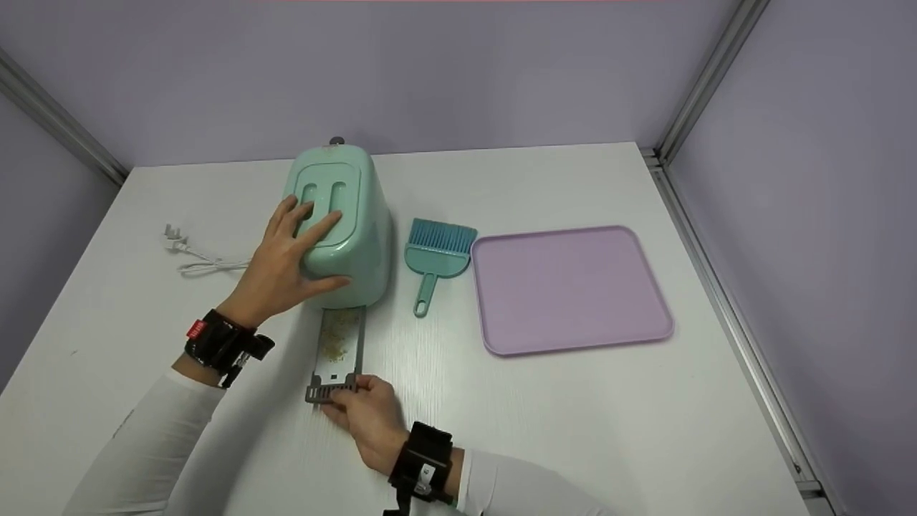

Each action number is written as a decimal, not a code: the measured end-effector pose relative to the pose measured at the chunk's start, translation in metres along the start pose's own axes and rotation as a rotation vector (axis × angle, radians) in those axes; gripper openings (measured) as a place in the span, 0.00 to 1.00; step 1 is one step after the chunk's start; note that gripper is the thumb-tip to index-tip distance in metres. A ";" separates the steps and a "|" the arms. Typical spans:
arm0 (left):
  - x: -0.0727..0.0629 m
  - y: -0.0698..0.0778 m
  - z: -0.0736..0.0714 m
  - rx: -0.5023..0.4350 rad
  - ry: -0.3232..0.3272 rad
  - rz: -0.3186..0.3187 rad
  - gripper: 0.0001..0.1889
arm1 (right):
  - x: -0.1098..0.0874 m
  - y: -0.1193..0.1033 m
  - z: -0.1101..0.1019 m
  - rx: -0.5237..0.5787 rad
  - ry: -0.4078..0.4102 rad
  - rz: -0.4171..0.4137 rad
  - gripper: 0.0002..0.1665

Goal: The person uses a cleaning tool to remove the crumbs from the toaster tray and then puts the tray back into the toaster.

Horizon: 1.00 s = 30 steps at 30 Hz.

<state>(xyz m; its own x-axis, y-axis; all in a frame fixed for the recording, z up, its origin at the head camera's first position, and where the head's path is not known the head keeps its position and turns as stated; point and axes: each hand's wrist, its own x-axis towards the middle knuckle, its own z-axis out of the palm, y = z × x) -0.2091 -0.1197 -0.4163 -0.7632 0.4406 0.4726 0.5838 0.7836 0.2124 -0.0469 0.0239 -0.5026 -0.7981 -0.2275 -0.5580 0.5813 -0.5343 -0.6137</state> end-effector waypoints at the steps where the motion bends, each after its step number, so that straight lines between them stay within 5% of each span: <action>1: 0.000 0.000 0.000 0.001 -0.001 0.000 0.48 | -0.001 0.000 0.000 -0.003 0.002 0.001 0.22; 30: 0.000 0.000 0.001 -0.008 0.012 0.007 0.48 | -0.018 0.008 -0.012 -0.042 -0.032 0.007 0.22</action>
<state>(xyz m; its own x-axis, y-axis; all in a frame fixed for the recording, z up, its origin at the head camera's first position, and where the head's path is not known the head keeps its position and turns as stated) -0.2097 -0.1192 -0.4173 -0.7556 0.4410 0.4843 0.5915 0.7770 0.2152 -0.0261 0.0333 -0.5047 -0.7984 -0.2570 -0.5445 0.5922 -0.4982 -0.6333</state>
